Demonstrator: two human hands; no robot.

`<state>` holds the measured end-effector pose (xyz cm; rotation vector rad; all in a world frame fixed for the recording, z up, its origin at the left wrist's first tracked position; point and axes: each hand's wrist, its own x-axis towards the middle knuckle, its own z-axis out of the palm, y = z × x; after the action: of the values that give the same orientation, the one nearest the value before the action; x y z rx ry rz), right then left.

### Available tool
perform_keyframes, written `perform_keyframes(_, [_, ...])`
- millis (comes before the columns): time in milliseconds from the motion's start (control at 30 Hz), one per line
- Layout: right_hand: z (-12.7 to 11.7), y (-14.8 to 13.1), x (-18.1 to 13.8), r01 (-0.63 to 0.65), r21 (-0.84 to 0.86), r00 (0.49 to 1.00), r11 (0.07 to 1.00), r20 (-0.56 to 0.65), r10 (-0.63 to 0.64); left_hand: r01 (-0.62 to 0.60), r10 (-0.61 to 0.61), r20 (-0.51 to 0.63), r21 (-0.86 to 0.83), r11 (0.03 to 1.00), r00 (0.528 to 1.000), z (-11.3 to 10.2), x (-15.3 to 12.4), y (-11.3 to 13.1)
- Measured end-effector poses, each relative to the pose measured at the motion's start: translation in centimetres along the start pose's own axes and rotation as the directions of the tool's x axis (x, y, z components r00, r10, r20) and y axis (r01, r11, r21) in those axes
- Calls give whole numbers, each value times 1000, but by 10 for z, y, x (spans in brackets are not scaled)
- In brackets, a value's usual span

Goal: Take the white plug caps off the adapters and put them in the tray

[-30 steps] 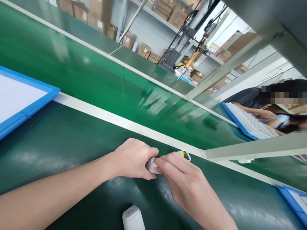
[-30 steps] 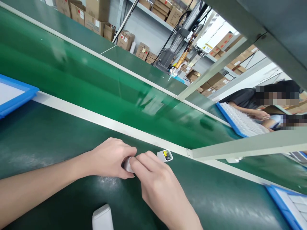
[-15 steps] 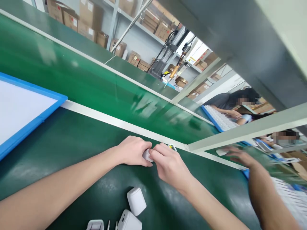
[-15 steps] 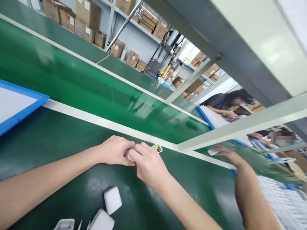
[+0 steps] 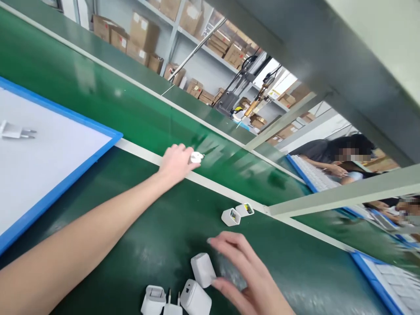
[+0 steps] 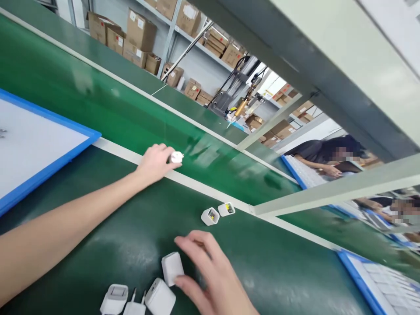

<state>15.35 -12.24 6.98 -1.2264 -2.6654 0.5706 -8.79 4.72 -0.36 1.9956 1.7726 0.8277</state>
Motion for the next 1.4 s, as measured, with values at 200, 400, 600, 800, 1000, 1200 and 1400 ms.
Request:
perform_keyframes(200, [15,12,12,12,118,980,993,197,-36,106,-95,-68,181,978,993,7,12,-24])
perform_keyframes(400, [19,33,13,57,-53,998,997,3,-57,52,-32,-103,198,979,994,3,6,-19])
perform_keyframes(600, [23,28,11,21,30,1000,999,-13,-21,-269,259,88,129,954,962,3,-1,-16])
perform_keyframes(800, [10,14,13,-165,153,977,974,158,140,-341,343,196,-43,939,919,4,-8,-11])
perform_keyframes(1000, [15,18,21,-197,-112,972,974,106,209,-241,476,450,-485,841,756,-6,-22,17])
perform_keyframes(1200, [5,-2,2,-216,-246,933,945,-336,126,-240,556,758,-502,831,341,-13,-40,54])
perform_keyframes(1400, [68,-67,1,272,-414,938,869,-88,-335,-353,571,732,-457,816,372,-4,-51,64])
